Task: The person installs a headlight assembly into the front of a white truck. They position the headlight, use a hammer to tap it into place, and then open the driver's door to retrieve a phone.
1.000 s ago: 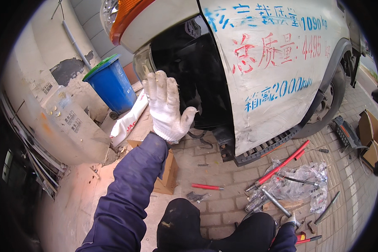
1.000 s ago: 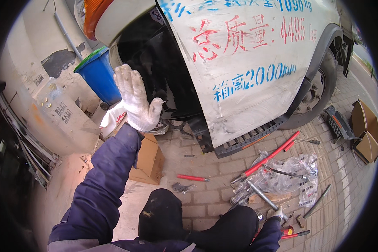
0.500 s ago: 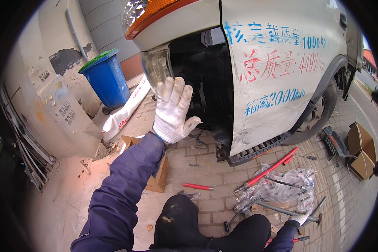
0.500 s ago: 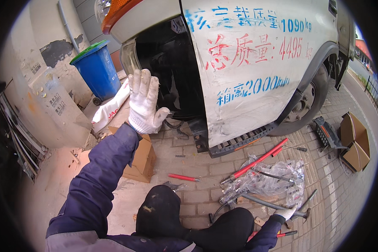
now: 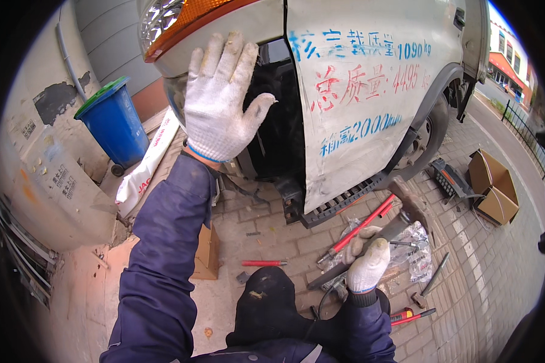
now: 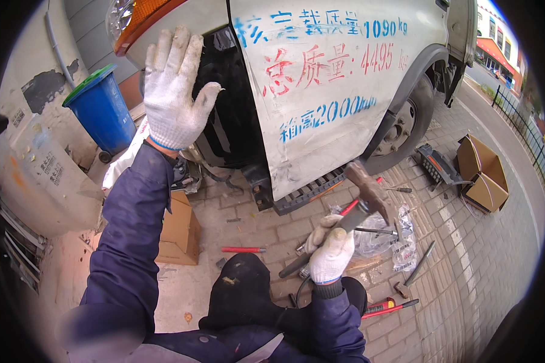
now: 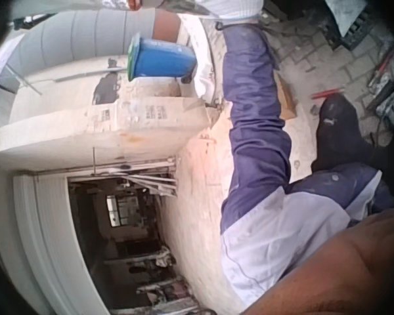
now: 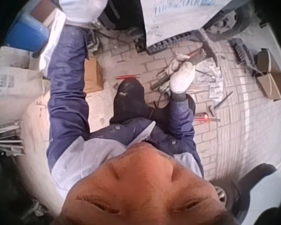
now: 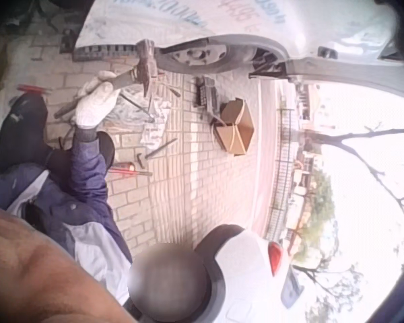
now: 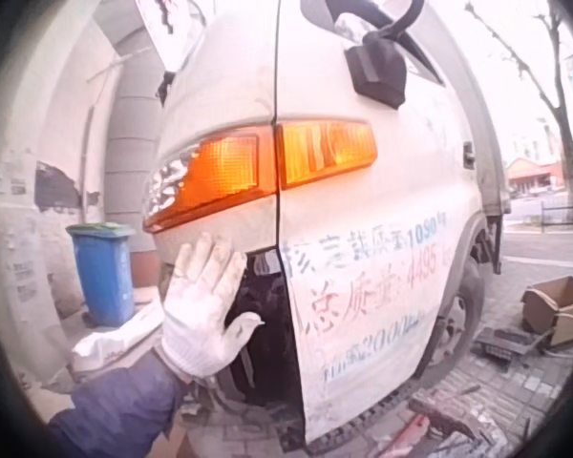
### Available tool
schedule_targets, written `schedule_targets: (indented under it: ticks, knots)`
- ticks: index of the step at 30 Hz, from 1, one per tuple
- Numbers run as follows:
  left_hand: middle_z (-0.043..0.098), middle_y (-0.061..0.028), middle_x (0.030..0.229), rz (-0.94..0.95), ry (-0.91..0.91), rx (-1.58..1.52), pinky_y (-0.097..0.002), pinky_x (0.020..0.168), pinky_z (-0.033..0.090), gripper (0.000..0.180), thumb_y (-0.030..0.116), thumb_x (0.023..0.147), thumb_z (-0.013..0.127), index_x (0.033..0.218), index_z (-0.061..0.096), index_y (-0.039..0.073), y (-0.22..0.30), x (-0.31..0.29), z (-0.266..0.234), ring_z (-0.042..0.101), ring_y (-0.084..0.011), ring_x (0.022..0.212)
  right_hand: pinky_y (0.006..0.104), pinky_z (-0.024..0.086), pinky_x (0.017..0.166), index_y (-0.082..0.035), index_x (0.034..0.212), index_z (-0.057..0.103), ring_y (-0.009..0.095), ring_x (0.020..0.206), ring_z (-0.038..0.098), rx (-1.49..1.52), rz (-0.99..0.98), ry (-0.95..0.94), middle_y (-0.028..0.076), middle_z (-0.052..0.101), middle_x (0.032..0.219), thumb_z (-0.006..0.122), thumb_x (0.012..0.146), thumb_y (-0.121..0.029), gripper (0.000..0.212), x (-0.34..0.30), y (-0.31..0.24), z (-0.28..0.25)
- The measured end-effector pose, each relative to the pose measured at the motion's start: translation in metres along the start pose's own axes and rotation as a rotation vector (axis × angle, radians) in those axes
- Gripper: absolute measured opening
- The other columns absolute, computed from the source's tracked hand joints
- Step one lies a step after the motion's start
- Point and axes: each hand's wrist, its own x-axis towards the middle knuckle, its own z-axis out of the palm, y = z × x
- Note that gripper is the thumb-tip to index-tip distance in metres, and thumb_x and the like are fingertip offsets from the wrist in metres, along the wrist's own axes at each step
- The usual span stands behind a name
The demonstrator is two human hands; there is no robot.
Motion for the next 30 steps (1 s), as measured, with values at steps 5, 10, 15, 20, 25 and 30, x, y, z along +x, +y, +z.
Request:
schedule_targets:
  ticks: [5, 10, 15, 20, 25, 30]
  knots:
    - [0.052, -0.0227, 0.163, 0.009, -0.019, -0.058, -0.0592, 0.129, 0.027, 0.071, 0.022, 0.09, 0.079, 0.156, 0.058, 0.005, -0.004, -0.002, -0.001, 0.044, -0.0454, 0.154, 0.0295, 0.048, 0.053, -0.003, 0.111, 0.057, 0.014, 0.055, 0.057, -0.211, 0.027, -0.104, 0.005, 0.058, 0.072, 0.065, 0.108, -0.041, 0.04, -0.01, 0.028, 0.029]
    - [0.054, -0.0218, 0.162, 0.019, -0.022, -0.057, -0.0587, 0.129, 0.028, 0.068, 0.019, 0.091, 0.077, 0.155, 0.059, 0.005, -0.008, -0.008, 0.001, 0.044, -0.0438, 0.154, 0.0333, 0.055, 0.058, -0.003, 0.112, 0.055, 0.016, 0.059, 0.058, 0.087, -0.036, -0.159, 0.004, 0.056, 0.075, 0.073, 0.1, -0.058, 0.059, 0.004, 0.042, 0.048]
    - [0.054, -0.0209, 0.162, 0.039, -0.01, -0.066, -0.0586, 0.129, 0.028, 0.066, 0.016, 0.092, 0.074, 0.155, 0.06, 0.006, -0.01, -0.007, 0.002, 0.045, -0.043, 0.155, 0.0432, 0.057, 0.075, 0.004, 0.122, 0.064, 0.037, 0.077, 0.073, -0.634, -0.131, -0.187, 0.023, 0.072, 0.087, 0.063, 0.105, -0.023, 0.032, 0.035, 0.075, 0.057]
    - [0.054, -0.0202, 0.162, 0.015, -0.012, -0.057, -0.0588, 0.129, 0.028, 0.066, 0.014, 0.091, 0.074, 0.155, 0.059, 0.006, -0.008, -0.009, 0.003, 0.045, -0.0421, 0.155, 0.031, 0.045, 0.046, -0.004, 0.104, 0.056, 0.013, 0.05, 0.052, -0.242, -0.118, -0.199, 0.004, 0.052, 0.066, 0.061, 0.108, -0.057, 0.053, 0.013, 0.077, 0.043]
    - [0.058, -0.0187, 0.158, 0.06, 0.048, -0.041, -0.0578, 0.127, 0.031, 0.07, 0.02, 0.086, 0.081, 0.152, 0.062, 0.007, -0.013, -0.007, 0.008, 0.049, -0.042, 0.15, 0.0397, 0.052, 0.062, 0.0, 0.11, 0.062, 0.033, 0.066, 0.064, -0.445, -0.08, -0.196, 0.017, 0.065, 0.078, 0.062, 0.108, -0.03, 0.03, 0.032, 0.082, 0.054]
    - [0.059, -0.0182, 0.157, 0.075, 0.079, -0.057, -0.0582, 0.125, 0.032, 0.07, 0.022, 0.085, 0.083, 0.15, 0.063, 0.007, -0.013, -0.008, 0.011, 0.053, -0.0423, 0.146, 0.0267, 0.041, 0.048, -0.004, 0.102, 0.058, 0.009, 0.054, 0.053, -0.487, -0.167, -0.09, 0.002, 0.057, 0.068, 0.057, 0.113, -0.036, 0.034, 0.026, 0.068, 0.052]
